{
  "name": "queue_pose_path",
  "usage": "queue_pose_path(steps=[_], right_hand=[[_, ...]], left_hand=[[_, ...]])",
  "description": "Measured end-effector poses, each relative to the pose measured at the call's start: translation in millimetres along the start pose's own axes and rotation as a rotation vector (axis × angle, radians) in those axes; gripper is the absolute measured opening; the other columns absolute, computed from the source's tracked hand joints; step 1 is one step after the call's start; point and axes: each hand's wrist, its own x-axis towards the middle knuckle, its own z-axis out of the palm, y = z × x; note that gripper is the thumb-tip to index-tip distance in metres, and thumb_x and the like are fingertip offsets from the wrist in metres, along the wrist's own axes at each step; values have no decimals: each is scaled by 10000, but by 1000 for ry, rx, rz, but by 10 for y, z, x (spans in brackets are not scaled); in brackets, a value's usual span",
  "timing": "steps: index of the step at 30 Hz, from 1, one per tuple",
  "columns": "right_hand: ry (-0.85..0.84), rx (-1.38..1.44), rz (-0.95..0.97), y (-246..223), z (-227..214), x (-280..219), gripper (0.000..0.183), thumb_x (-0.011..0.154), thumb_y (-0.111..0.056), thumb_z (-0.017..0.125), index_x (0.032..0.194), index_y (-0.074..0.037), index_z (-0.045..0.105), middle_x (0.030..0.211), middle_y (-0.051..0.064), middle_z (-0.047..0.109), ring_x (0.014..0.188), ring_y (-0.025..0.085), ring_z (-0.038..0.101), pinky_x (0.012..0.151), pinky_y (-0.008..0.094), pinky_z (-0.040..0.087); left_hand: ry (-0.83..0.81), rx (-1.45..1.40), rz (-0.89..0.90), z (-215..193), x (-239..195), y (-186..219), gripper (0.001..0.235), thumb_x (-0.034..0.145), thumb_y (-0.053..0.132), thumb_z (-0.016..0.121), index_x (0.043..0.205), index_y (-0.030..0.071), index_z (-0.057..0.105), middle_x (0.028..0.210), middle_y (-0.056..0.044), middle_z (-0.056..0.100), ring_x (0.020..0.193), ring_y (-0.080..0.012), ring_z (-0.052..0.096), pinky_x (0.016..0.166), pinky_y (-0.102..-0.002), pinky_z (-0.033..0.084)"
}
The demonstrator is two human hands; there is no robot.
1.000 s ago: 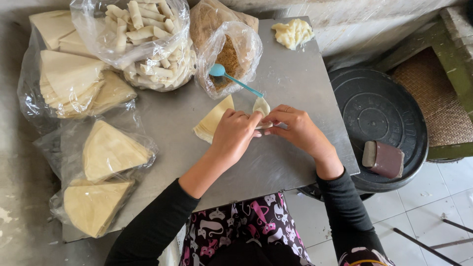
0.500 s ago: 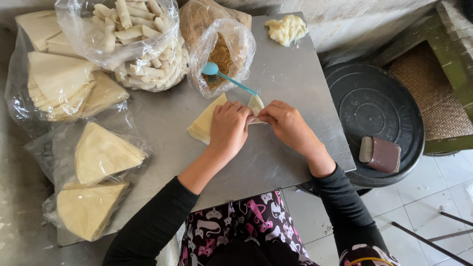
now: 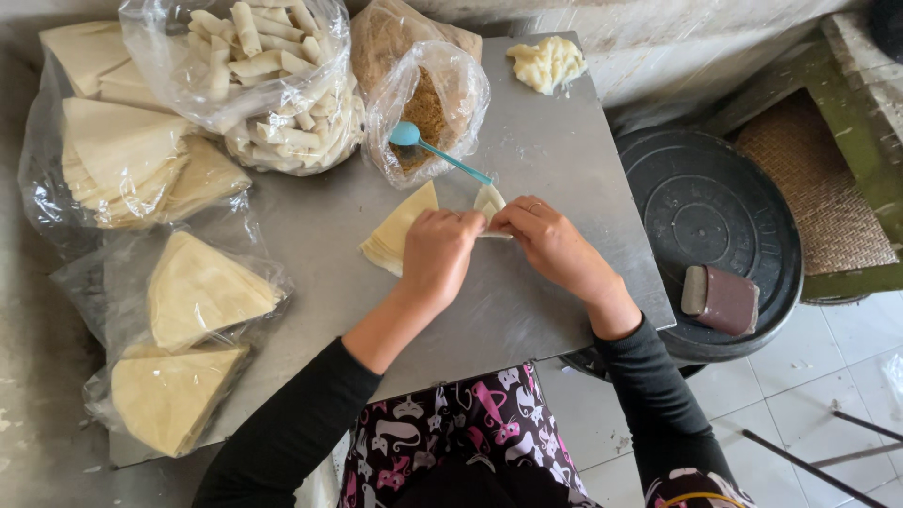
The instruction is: The person folds triangular pastry sheets into cones, scoops a grainy filling into each cone using a small blue spoon, and seals the edges to form samosas. The person repeats this process for multiple units on a metal countertop.
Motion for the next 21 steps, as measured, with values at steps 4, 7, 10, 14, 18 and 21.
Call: queue_pose_path(steps=[4,7,10,14,18,21], right_hand=[[-74,70,88,42,11,-23,220,851,-59,749,1044,0,663,1004,148,667,941,322,659,793,383,543],[5,-27,54,119,78,-22,148,895,-64,750,1023,-23,688,999,104,685,972,325,665,845,407,536],[28,35,192,201,139,-17,117,899,-54,752,1014,-49,729,971,85,691,893,282,671,788,371,544],[89,87,307,296,169,21,128,852,-52,784,976,-66,757,912,110,655,751,255,631,678,341,520],[121,73,224,294,167,11,139,867,-34,763,993,-48,705,905,89,667,824,254,640,731,337,521],[104,-4,85,246,141,-2,128,898,-17,742,1011,-50,689,957,74,693,924,281,648,837,369,528]], left_hand=[[27,18,17,-26,-32,49,86,823,114,761,876,92,696,891,-63,681,920,-261,636,816,-391,452],[115,39,-48,-41,39,60,133,783,214,813,809,127,714,851,-44,648,924,-269,590,821,-423,413],[150,22,-119,-76,94,65,142,769,249,837,777,164,724,831,-11,642,930,-254,578,828,-434,385],[111,27,-189,-89,137,73,190,781,238,850,761,138,690,820,-3,662,905,-247,583,801,-426,367],[124,-47,-192,-75,144,57,159,832,227,838,834,154,697,785,47,692,873,-222,592,837,-415,376],[132,-31,-123,-93,121,21,150,827,254,841,828,176,713,781,53,696,876,-213,596,869,-411,388]])
